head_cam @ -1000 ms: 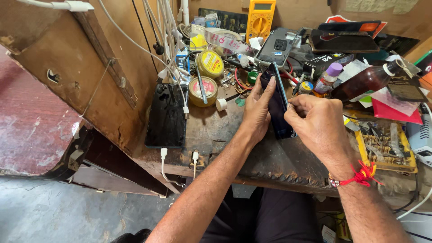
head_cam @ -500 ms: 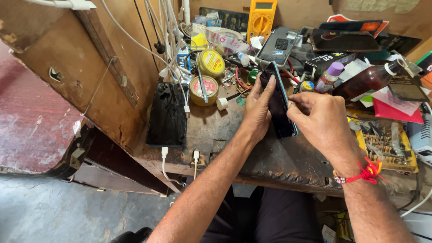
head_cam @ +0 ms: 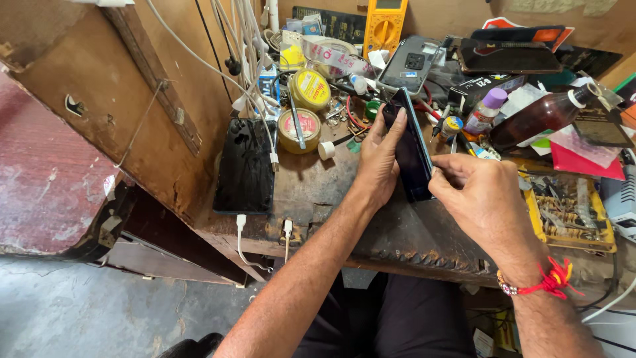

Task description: The person unscrews the internal components of a mobile phone and uses a prying tool to separate the screen from the device frame.

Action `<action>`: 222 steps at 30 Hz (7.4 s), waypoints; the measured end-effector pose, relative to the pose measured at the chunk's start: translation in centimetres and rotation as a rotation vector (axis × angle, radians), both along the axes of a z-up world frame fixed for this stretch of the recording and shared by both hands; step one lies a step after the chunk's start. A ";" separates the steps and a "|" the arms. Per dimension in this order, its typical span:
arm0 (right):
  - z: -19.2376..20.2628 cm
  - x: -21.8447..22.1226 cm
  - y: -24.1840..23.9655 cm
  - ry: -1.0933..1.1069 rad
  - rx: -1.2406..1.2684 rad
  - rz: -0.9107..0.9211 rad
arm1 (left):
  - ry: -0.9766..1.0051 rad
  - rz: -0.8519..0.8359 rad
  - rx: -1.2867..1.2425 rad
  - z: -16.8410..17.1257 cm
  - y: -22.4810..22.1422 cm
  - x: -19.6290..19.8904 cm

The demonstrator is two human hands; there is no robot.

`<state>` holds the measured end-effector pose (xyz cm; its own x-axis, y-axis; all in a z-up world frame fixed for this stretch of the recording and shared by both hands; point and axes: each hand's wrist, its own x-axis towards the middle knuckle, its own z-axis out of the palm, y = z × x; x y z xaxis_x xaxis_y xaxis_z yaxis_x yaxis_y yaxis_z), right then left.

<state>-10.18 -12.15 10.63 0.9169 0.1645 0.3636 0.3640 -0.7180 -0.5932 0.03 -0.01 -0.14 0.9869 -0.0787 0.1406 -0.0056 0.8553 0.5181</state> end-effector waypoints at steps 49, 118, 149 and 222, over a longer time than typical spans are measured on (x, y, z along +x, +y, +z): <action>-0.1 3.3 0.7 -0.136 -0.050 0.055 | -0.086 0.027 -0.014 0.4 0.1 -0.5; -6.4 1.2 -0.2 -0.124 0.482 -0.263 | 0.005 -0.637 -0.877 2.2 2.9 -1.1; -5.1 2.1 0.0 -0.172 0.476 -0.218 | 0.006 -0.655 -0.887 2.5 2.7 -1.1; -4.8 2.0 0.0 0.416 0.939 -0.070 | -0.015 -0.588 -0.677 -0.9 2.6 0.9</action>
<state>-8.22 -12.20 5.87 0.9963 -0.0809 -0.0306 -0.0233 0.0891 -0.9957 0.91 2.61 -1.02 0.8109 -0.4663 0.3536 0.5272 0.8444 -0.0953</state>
